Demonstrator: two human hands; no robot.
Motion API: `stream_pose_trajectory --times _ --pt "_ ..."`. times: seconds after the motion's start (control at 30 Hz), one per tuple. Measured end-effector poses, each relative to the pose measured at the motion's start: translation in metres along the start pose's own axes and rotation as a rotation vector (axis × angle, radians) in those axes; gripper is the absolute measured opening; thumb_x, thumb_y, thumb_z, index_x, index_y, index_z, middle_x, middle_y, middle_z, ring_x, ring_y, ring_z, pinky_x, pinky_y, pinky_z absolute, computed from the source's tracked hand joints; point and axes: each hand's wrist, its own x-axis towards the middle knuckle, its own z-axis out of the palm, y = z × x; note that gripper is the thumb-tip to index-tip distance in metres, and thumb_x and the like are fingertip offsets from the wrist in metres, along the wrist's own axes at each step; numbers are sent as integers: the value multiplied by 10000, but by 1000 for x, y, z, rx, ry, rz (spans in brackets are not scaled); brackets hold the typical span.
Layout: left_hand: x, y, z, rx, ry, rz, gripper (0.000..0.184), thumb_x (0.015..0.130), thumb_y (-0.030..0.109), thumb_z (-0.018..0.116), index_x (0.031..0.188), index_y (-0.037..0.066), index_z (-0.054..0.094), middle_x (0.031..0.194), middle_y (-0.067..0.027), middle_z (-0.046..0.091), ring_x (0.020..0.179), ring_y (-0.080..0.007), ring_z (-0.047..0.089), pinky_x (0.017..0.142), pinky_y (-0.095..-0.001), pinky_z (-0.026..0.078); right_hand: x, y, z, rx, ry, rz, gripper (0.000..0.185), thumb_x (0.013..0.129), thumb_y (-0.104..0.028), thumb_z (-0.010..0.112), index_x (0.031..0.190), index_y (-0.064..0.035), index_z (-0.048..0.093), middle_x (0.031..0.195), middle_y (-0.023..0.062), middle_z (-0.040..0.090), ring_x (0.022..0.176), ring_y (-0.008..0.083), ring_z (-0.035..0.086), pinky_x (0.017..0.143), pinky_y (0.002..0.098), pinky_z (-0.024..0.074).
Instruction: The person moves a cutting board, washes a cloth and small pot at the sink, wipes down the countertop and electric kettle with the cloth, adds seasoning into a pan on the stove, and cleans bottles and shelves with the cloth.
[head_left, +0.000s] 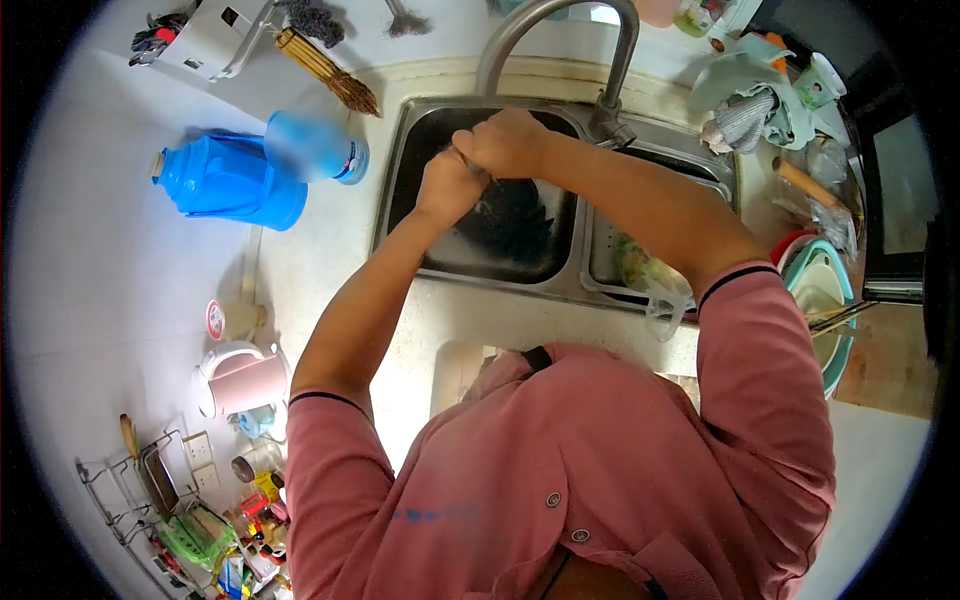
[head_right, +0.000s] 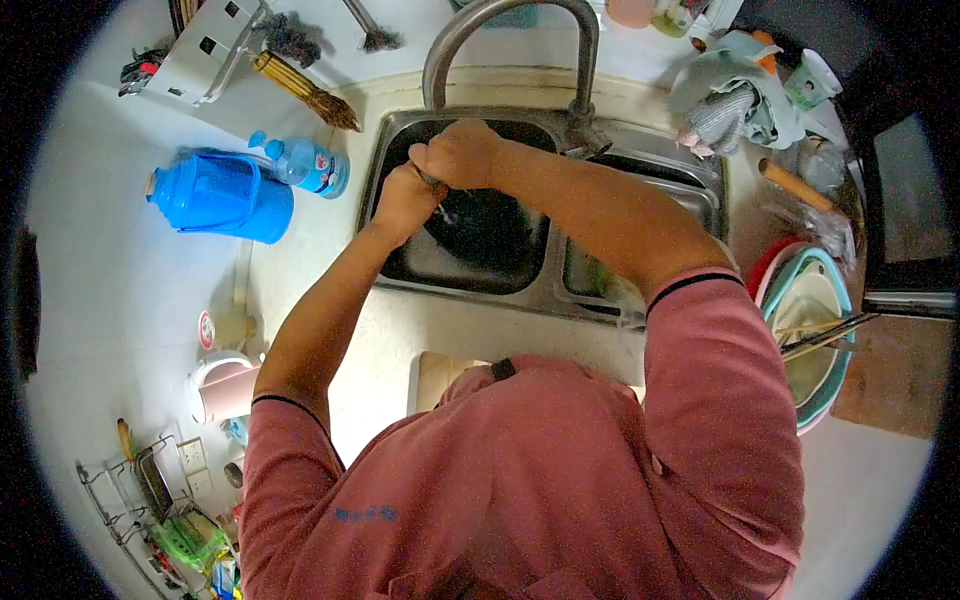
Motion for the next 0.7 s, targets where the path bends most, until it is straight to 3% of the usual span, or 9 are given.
stream_pose_trajectory --times 0.03,0.13,0.23,0.53,0.63,0.7 --pt "0 -9 7 -67 13 -29 185 800 125 703 921 13 620 760 -139 676 614 -284 642 562 -403 507 2 4 3 -13 25 -35 125 834 -188 575 860 -76 526 621 139 621 571 349 649 479 491 497" --pt "-4 41 -17 -493 -125 -564 77 810 88 647 849 51 592 663 -44 583 480 -161 503 412 -334 389 6 8 1 -34 79 -96 128 830 -189 574 841 -81 507 589 133 603 537 342 635 460 481 492" --pt "-7 55 -17 -694 -81 -716 96 790 41 612 791 102 538 619 9 489 421 -106 375 360 -275 244 9 8 -1 -50 80 -110 137 825 -192 578 836 -80 502 581 137 596 533 346 632 454 481 492" --pt "-16 49 -4 -1138 -66 -927 178 816 98 599 726 145 454 576 43 387 440 -66 322 384 -247 213 14 10 1 -123 46 -187 112 805 -183 574 861 -113 507 627 97 597 562 320 630 432 426 461" --pt "-18 38 4 -1299 -66 -970 160 816 66 614 770 137 478 581 51 372 438 -59 305 375 -247 202 9 6 3 -111 31 -153 116 801 -177 581 872 -117 510 645 98 597 595 320 641 454 429 473" --pt "-19 40 -4 -1211 -108 -893 142 815 45 630 859 113 514 640 31 441 484 -73 382 404 -246 278 9 4 3 -72 53 -67 120 799 -171 591 870 -114 512 662 101 600 637 328 650 489 436 486"
